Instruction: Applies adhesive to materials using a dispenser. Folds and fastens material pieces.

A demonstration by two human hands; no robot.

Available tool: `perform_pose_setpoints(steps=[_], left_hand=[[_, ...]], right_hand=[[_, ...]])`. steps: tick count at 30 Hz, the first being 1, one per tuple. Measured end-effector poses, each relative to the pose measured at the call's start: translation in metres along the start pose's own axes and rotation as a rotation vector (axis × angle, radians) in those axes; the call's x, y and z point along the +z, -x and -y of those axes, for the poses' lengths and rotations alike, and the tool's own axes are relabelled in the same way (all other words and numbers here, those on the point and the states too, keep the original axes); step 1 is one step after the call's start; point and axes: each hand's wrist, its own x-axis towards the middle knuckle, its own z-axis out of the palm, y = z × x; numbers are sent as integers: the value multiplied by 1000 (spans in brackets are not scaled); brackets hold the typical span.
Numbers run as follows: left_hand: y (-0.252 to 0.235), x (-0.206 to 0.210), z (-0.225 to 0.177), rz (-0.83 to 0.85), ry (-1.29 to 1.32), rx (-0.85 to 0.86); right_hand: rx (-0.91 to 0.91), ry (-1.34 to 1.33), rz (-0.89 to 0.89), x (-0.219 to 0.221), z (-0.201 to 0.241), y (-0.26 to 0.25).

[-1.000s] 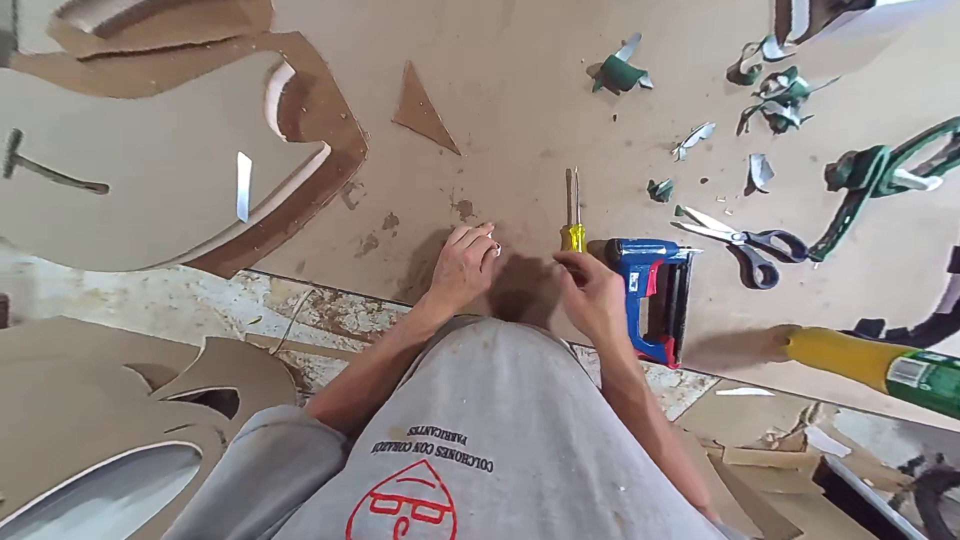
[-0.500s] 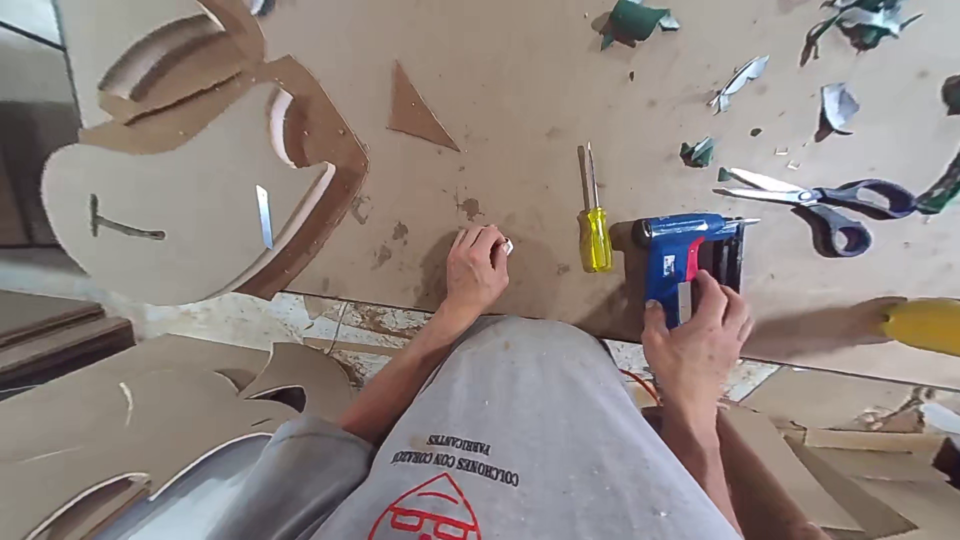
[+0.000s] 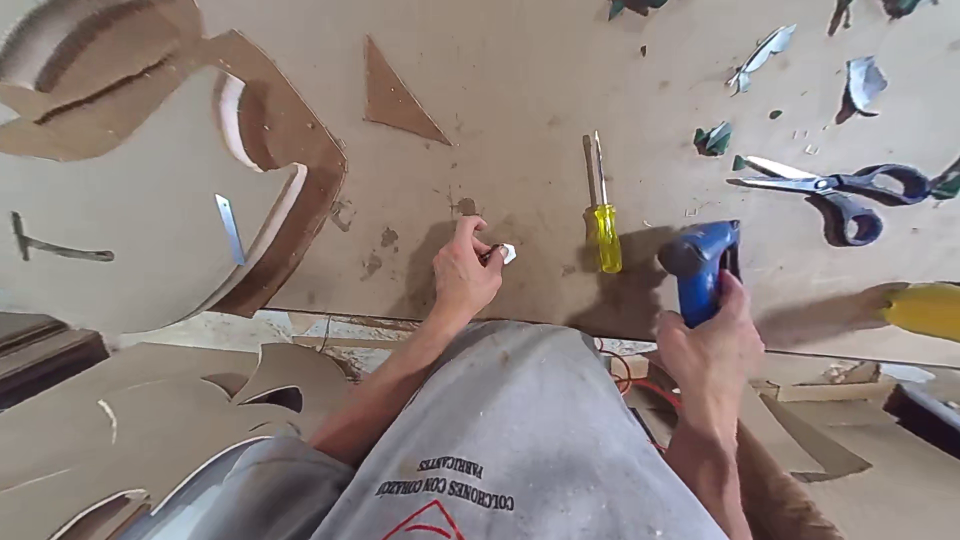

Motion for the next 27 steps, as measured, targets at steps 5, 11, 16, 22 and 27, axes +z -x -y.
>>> perform_pose_setpoints(steps=[5,11,16,22,27], left_hand=[[-9,-7,7,111,59,11],[-16,-10,16,171,75,105],[-17,-9,20,164,101,157],[-18,-9,22,167,118,171],[-20,-10,22,190,124,169]], right_hand=[[-132,-60,41,-17,50,57],[-295,-85,160,17,99,74],[-291,-82,208,24,105,77],[-316,-59,238,28,110,75],[-342,-65,249,28,108,71]])
